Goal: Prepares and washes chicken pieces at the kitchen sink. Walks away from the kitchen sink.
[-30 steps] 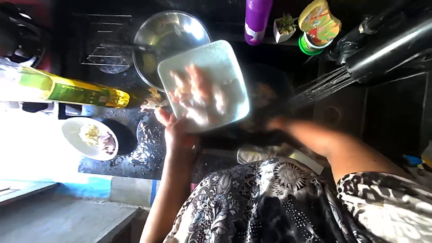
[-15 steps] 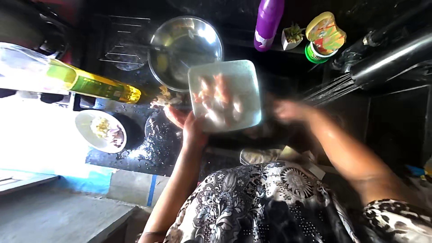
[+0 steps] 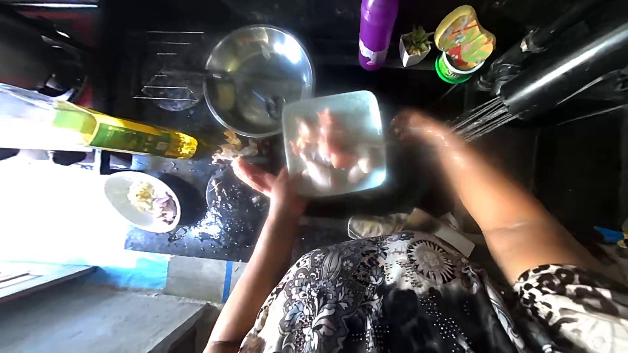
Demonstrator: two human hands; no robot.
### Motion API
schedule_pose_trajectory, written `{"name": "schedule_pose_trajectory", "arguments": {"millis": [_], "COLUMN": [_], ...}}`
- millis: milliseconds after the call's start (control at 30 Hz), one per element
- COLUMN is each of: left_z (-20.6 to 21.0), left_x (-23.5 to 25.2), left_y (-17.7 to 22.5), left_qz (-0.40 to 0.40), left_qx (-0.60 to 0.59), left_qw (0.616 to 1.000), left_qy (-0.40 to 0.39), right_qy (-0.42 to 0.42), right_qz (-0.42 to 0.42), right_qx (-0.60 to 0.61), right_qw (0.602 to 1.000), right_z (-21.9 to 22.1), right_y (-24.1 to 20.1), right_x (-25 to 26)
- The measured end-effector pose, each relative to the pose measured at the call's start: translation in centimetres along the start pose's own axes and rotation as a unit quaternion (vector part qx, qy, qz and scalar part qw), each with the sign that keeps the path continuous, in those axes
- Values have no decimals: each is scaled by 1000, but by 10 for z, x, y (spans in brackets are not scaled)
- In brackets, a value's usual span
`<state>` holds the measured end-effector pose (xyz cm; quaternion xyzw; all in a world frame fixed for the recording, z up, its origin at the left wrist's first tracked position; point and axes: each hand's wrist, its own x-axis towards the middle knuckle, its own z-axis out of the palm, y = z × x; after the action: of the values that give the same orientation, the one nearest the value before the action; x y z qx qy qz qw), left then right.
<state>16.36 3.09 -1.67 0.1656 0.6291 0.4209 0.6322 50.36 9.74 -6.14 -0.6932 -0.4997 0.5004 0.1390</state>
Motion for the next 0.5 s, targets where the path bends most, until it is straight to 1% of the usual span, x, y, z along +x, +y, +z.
{"name": "schedule_pose_trajectory", "arguments": {"millis": [33, 67, 133, 167, 233, 267, 300, 333, 400, 433, 500], "left_z": [-4, -6, -9, -10, -15, -18, -19, -19, -20, -20, -21], "left_x": [-1, -2, -7, -9, -10, -9, -8, -8, -7, -5, -3], "left_y": [5, 10, 19, 23, 25, 25, 25, 25, 23, 22, 19], "left_qz": [12, 22, 39, 48, 63, 69, 72, 72, 67, 61, 52], "left_qx": [-6, -11, -19, -25, -31, -34, -40, -47, -55, -54, -56], "left_qw": [1000, 1000, 998, 998, 997, 996, 996, 995, 995, 995, 996], "left_qy": [10, 20, 34, 37, 43, 41, 42, 45, 49, 51, 54], "right_qy": [-19, -34, -53, -62, -25, -7, -27, -66, -73, -102, -196], "right_qz": [25, 54, 89, 92, 69, 63, 74, 83, 74, 81, 95], "right_qx": [17, 26, 69, 107, 167, 143, 73, 0, -73, -100, -176], "right_qw": [999, 998, 992, 988, 983, 988, 994, 994, 992, 986, 960], "right_z": [10, 17, 35, 43, 73, 82, 86, 90, 114, 118, 119], "right_y": [19, 23, 10, 1, -5, -17, -31, -42, -36, -35, -33], "right_x": [8, 7, 1, -1, 1, -6, -11, -22, -50, -66, -83]}}
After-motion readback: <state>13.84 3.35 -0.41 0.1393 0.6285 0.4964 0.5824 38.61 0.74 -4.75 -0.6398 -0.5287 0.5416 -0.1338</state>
